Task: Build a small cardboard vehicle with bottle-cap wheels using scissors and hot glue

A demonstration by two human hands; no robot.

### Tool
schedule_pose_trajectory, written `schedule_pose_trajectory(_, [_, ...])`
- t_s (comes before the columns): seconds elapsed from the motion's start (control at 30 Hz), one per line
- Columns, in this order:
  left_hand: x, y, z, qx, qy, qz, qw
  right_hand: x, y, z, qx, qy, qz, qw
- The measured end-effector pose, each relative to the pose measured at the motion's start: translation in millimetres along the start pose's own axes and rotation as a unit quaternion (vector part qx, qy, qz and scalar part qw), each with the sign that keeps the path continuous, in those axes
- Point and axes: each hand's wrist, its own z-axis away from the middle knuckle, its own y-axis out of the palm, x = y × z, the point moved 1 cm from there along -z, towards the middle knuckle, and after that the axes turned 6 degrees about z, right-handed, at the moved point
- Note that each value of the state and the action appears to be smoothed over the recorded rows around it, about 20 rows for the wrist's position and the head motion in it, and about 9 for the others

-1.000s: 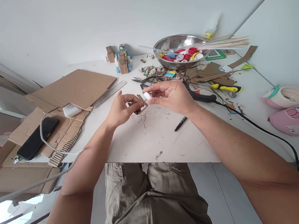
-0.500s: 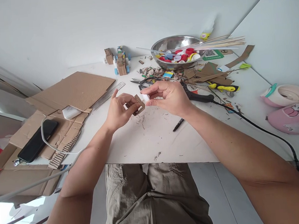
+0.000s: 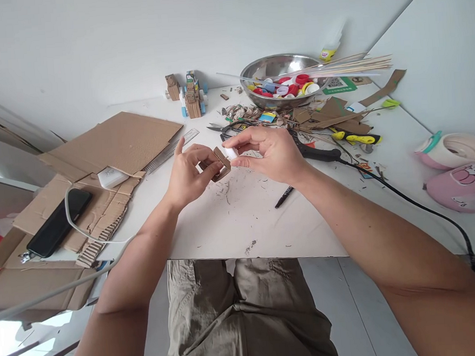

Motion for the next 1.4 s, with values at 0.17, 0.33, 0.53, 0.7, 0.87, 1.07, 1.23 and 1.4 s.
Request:
schedule_pose_trajectory(0.17, [-2, 1.4, 0, 0.000, 0.001, 0.005, 1.000, -1, -3, -1, 0.017, 0.015, -0.018, 1.000])
schedule_pose_trajectory(0.33, [-6, -1.0, 1, 0.019, -0.008, 0.026, 0.999, 5, -3, 0, 0.036, -0.019, -0.019, 0.999])
schedule_pose_trajectory(0.53, [-7, -2.3, 2, 0.013, -0.003, 0.028, 1.000, 8, -4, 1, 0.037, -0.029, -0.007, 0.999])
schedule_pose_trajectory(0.7, [-3, -0.6, 3, -0.011, 0.023, 0.027, 0.999, 7, -7, 0, 0.035, -0.046, -0.009, 0.998])
schedule_pose_trajectory(0.87, [3, 0.9, 3, -0.016, 0.039, 0.020, 0.999, 7, -7, 0, 0.040, -0.049, -0.008, 0.998])
schedule_pose_trajectory(1.07, [9, 4.1, 4, -0.042, 0.069, -0.027, 0.996, 5, -6, 0, 0.029, -0.036, -0.018, 0.999])
schedule_pose_trajectory(1.23, [13, 6.4, 3, -0.053, 0.078, -0.057, 0.994, 3, -3, 1, 0.032, -0.019, -0.016, 0.999])
schedule_pose_trajectory(1.4, [14, 8.0, 2, -0.061, 0.075, -0.075, 0.993, 7, -15, -4, 0.039, 0.005, 0.022, 0.999])
